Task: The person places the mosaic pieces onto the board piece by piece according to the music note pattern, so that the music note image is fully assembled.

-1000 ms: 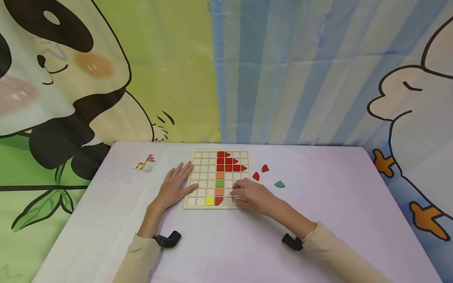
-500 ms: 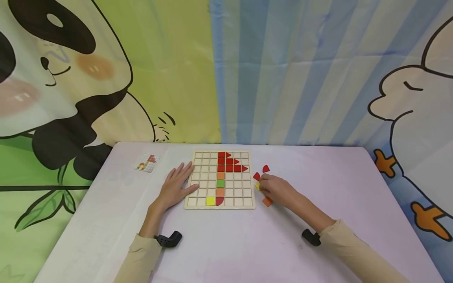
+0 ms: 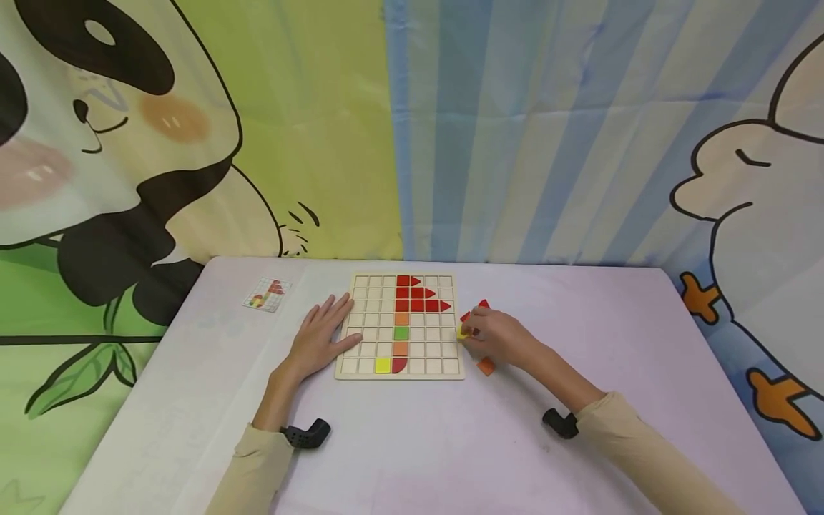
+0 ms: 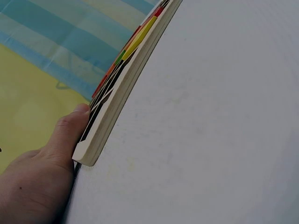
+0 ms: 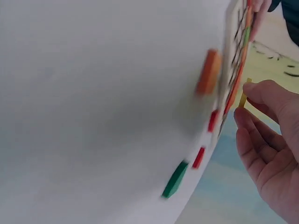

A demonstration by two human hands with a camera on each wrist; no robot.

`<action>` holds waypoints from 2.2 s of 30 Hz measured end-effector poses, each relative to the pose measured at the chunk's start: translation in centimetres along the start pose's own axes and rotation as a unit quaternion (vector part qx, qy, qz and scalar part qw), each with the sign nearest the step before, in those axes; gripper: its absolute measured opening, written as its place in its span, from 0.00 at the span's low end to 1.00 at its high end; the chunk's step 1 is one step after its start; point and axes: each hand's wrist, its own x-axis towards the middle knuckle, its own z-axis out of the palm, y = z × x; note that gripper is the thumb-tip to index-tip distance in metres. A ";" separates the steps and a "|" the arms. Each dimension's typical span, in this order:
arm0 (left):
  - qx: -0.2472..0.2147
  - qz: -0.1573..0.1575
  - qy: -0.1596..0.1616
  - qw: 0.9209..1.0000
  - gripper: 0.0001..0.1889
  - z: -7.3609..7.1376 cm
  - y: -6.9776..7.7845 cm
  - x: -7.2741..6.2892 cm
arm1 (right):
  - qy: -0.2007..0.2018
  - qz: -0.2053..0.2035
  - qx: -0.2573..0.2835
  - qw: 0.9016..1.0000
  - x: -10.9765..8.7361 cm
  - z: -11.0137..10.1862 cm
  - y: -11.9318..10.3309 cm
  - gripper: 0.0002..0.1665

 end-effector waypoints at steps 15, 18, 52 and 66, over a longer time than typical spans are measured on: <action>0.002 0.009 0.001 1.000 0.44 0.4 0.3 0.5 | -0.070 -0.131 -0.049 0.988 8.6 4.1 -8.6 0.03; 0.002 0.010 -0.002 1.000 0.44 0.4 0.4 0.5 | -0.078 -0.125 -0.057 0.987 8.8 4.2 -8.8 0.03; 0.003 -0.001 -0.002 1.000 0.45 -0.1 -0.2 0.0 | 0.014 0.019 -0.007 1.000 2.0 0.3 -1.3 0.10; 0.001 -0.005 -0.009 1.000 0.45 -0.1 0.1 0.2 | 0.011 0.093 -0.075 0.993 3.0 0.6 1.2 0.03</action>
